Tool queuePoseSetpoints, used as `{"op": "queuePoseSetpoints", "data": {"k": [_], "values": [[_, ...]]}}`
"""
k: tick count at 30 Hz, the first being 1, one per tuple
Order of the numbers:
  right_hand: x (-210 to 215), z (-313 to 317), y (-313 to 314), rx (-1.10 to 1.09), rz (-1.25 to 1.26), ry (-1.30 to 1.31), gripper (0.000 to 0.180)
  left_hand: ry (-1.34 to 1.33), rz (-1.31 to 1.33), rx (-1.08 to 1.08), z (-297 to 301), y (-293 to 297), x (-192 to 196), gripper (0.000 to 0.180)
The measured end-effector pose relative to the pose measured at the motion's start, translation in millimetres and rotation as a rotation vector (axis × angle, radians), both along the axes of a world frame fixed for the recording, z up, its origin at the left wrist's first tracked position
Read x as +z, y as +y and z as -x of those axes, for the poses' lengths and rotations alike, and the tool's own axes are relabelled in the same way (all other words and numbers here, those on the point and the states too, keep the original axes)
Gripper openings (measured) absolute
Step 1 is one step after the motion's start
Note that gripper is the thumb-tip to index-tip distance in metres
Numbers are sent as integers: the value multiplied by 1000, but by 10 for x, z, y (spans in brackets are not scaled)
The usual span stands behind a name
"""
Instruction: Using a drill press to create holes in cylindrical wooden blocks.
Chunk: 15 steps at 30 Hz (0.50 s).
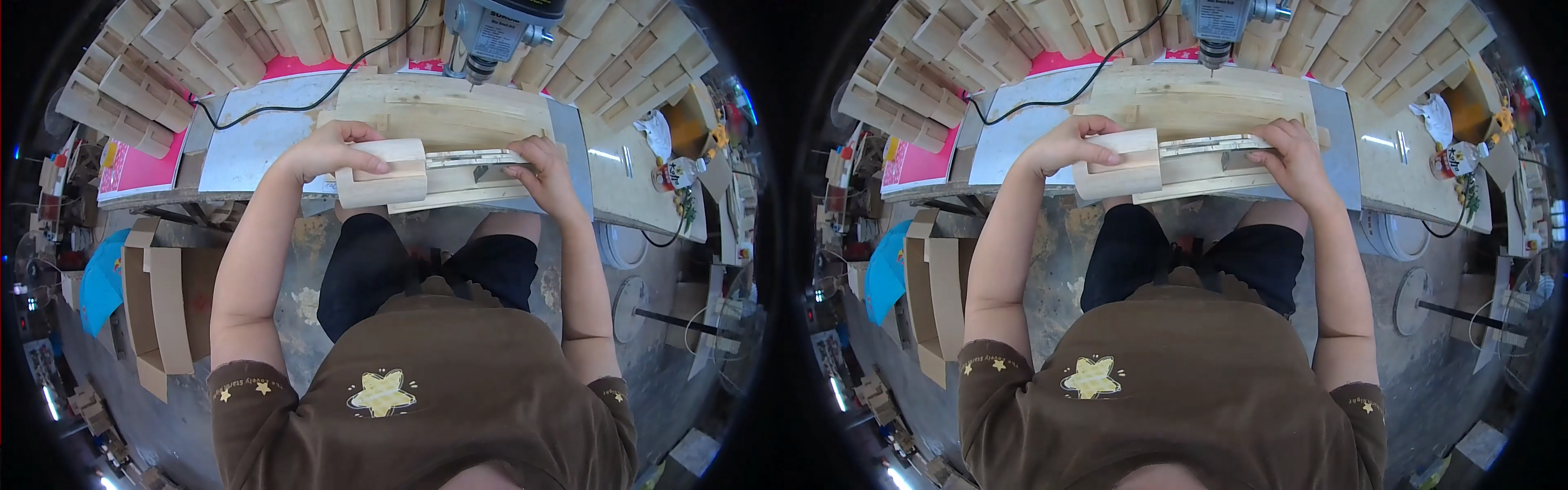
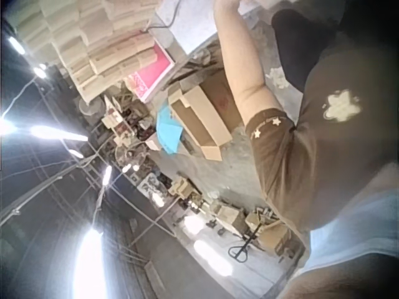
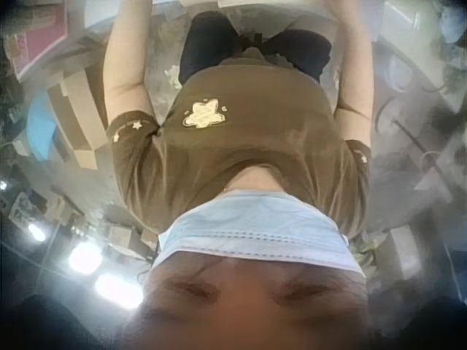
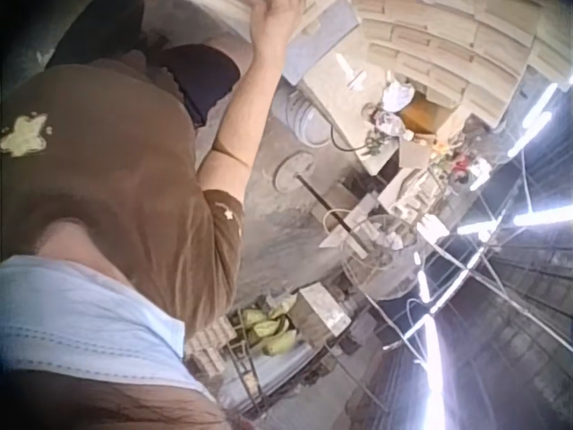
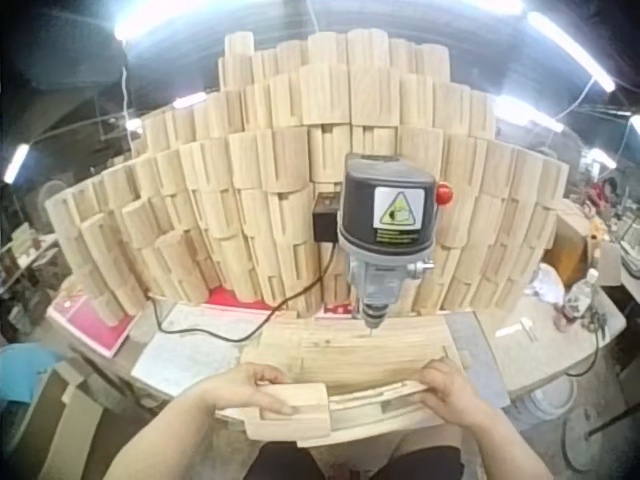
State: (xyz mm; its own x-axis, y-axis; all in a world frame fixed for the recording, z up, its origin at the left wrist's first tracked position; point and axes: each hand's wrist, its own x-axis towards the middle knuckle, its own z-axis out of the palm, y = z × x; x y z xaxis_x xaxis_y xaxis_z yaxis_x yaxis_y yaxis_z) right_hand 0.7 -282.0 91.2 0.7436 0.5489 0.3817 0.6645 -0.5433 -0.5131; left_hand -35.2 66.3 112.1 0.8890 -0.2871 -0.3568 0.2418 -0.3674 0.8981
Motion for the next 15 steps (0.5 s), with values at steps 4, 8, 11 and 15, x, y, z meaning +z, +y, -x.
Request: {"op": "queuePoseSetpoints", "data": {"k": [4,8,11,15], "values": [[11,42,-6,0,21,12,26,70,-24,53,-58,69,-136,61],[18,43,-37,16,23,0,27,120,-22,14,-110,53,-92,62],[7,7,-49,32,17,56,28,189,-18,0,-148,45,-76,49],[60,-30,-52,63,30,65,29,161,-29,-144,-186,86,-99,50]]}}
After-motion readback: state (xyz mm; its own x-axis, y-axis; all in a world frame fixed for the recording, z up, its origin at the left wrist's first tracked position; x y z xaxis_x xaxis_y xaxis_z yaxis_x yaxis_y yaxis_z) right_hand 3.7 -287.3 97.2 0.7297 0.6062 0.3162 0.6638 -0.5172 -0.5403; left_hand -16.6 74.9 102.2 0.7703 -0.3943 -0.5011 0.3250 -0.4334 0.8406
